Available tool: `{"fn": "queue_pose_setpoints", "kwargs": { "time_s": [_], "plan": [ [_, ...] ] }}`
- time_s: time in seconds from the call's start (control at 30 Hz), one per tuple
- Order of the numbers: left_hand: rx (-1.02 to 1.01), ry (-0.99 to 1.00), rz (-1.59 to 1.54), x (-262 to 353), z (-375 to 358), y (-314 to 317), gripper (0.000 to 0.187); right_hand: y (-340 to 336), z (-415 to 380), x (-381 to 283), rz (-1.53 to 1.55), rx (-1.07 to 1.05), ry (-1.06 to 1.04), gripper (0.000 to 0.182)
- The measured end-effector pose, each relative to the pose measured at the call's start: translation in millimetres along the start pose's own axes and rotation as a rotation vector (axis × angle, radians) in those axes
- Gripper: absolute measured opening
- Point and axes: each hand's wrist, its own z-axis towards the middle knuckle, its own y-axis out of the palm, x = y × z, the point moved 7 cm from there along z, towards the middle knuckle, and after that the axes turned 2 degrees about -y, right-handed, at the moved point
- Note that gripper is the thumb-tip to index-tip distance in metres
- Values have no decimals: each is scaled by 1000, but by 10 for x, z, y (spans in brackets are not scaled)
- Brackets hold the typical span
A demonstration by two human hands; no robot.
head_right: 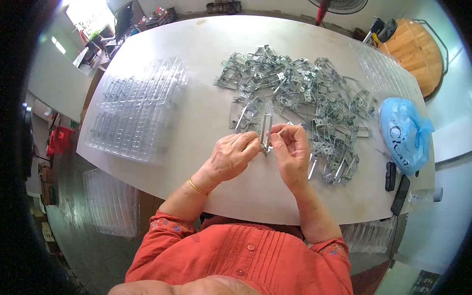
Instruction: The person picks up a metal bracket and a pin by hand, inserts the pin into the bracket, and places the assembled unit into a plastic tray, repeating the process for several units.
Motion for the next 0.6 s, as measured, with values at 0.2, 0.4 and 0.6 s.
{"fn": "queue_pose_setpoints", "kwargs": {
  "time_s": [0.2, 0.4, 0.6],
  "plan": [
    [-51, 16, 52, 35, 8, 11, 24, -29, 10, -30, 34, 5, 36, 11],
    [33, -8, -36, 7, 3, 14, 21, -14, 7, -22, 5, 32, 33, 13],
    [35, -215, -399, -105, 14, 36, 21, 2, 32, -89, 108, -31, -39, 17]
  ]
}}
